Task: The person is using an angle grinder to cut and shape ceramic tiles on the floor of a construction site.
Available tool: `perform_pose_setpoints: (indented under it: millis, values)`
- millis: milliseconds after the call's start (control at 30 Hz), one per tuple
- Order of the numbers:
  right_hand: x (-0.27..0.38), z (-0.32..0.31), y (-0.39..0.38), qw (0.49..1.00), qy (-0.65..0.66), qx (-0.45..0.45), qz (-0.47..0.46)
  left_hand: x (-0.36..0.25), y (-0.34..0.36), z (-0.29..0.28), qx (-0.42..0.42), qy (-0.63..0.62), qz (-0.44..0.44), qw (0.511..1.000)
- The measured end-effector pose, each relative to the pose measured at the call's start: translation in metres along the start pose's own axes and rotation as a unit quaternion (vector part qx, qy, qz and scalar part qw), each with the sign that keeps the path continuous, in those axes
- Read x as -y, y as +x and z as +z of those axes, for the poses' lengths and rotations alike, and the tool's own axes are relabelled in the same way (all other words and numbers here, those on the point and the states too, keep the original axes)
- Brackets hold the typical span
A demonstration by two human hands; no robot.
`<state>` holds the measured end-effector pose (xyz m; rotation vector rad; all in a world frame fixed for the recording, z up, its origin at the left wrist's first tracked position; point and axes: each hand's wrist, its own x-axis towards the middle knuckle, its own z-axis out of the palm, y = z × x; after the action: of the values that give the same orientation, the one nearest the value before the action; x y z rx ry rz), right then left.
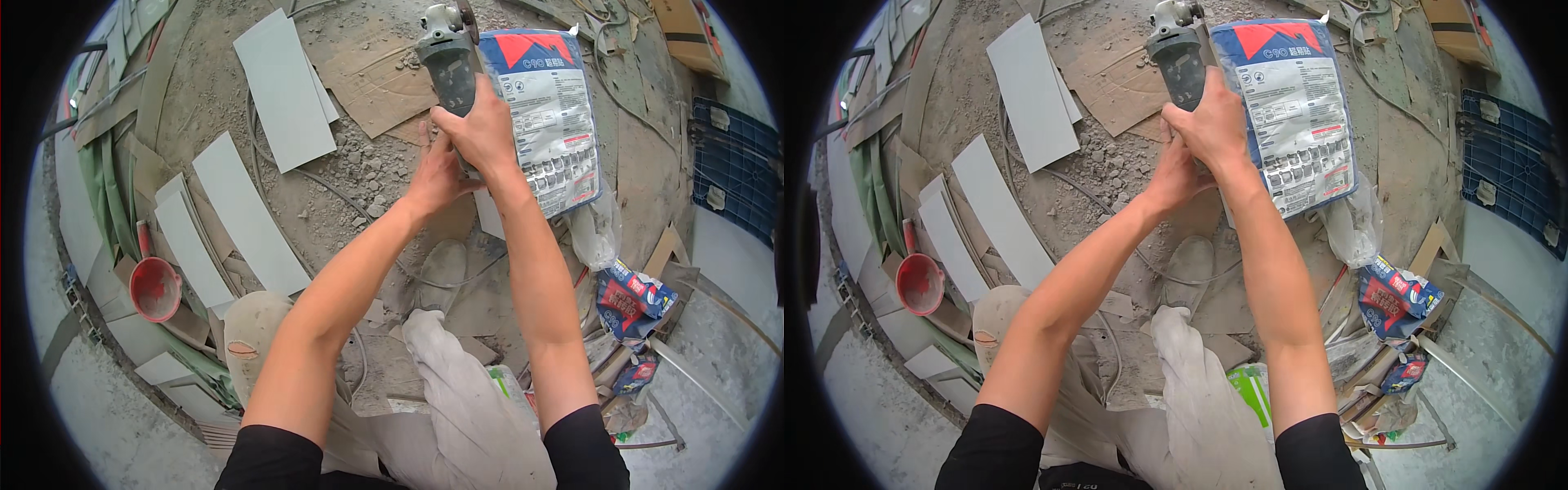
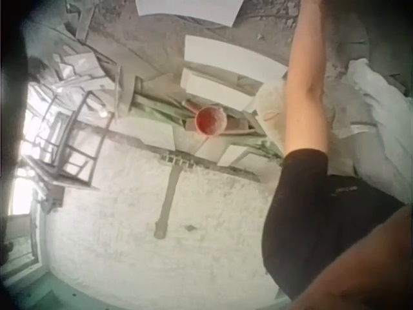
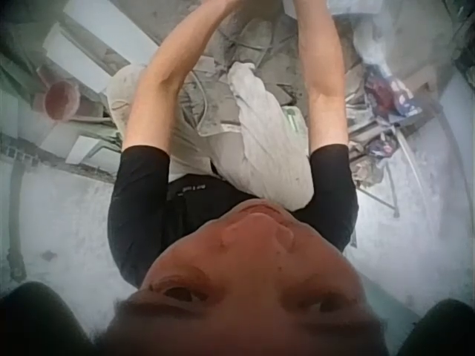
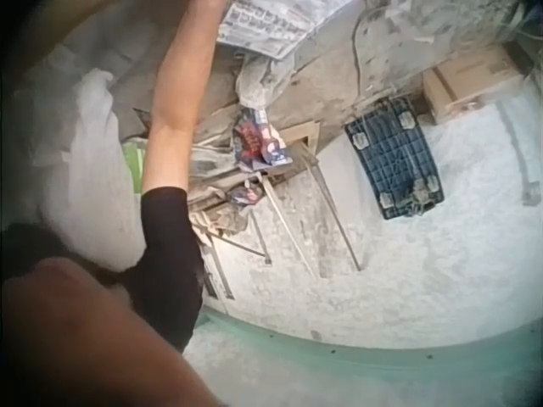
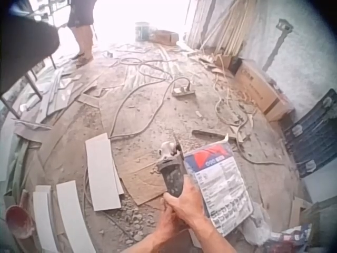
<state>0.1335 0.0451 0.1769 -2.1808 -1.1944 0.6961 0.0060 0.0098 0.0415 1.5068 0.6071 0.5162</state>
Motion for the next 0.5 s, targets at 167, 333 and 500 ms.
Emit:
perform_pose_setpoints:
  millis: [167, 333, 500]
  values:
    - [-0.007, 0.001, -0.004, 1.0, -0.002, -0.002, 0.001, -0.005, -0.001, 0.004, -0.013, 0.168, 0.044, 0.985]
    - [-0.008, 0.003, -0.008, 1.0, -0.001, -0.001, 0.008, -0.006, -0.002, 0.003, -0.01, 0.141, 0.025, 0.99]
    - [-0.008, 0.003, -0.011, 1.0, -0.019, -0.006, -0.004, -0.001, -0.001, 0.002, -0.008, 0.153, 0.036, 0.988]
